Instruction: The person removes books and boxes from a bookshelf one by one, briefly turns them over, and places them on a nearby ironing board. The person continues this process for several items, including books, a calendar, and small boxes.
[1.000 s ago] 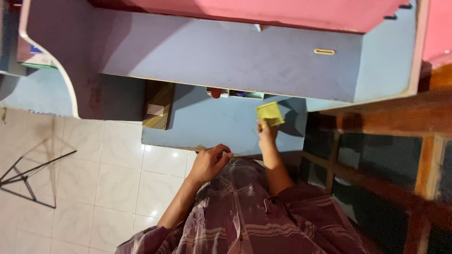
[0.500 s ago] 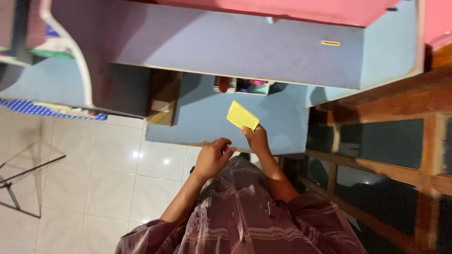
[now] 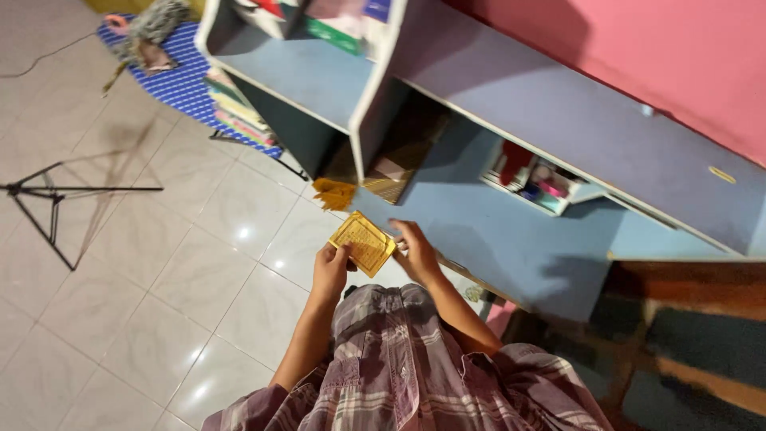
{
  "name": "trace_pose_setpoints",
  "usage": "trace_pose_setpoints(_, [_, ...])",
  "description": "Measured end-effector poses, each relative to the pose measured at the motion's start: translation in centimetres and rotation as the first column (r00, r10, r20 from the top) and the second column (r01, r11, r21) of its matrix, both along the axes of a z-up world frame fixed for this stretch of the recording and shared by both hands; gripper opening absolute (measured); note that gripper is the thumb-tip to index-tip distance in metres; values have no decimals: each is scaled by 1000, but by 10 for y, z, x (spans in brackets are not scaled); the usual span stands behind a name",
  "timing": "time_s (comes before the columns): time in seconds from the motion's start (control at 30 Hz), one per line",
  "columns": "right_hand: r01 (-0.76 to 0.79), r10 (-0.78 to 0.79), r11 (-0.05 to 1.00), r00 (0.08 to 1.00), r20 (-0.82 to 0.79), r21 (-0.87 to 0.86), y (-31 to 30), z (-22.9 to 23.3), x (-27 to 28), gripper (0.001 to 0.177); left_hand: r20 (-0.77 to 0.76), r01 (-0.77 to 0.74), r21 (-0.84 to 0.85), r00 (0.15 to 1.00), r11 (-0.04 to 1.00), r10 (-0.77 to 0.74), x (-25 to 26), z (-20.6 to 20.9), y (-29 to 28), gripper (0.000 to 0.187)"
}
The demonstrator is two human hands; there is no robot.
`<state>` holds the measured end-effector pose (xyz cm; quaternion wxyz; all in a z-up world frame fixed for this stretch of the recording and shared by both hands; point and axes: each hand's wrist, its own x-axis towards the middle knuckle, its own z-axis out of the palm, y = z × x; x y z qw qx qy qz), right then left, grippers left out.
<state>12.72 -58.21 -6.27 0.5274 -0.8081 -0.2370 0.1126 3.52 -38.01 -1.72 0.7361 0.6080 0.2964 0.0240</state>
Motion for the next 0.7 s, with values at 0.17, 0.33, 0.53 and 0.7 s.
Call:
trace_pose_setpoints(0.17, [190, -204, 979, 915, -348, -77, 34, -63, 47, 61, 42, -36, 61, 999, 998, 33, -34, 5, 51, 31])
trace_pose_setpoints(0.33, [409, -309, 912, 726, -615, 25, 66, -78, 77, 60, 72, -155, 117, 987, 981, 147, -85, 3, 84, 31])
trace_pose_setpoints(0.53, [576, -444, 816, 576, -687, -44, 91, -70, 114, 50, 39, -379, 82, 925, 922, 377, -132, 1, 82, 28])
trace_pose_setpoints(0.7, [500, -352, 859, 428, -832, -106, 95, -64, 133, 36, 71, -488, 101, 873, 867, 483, -152, 3, 61, 27])
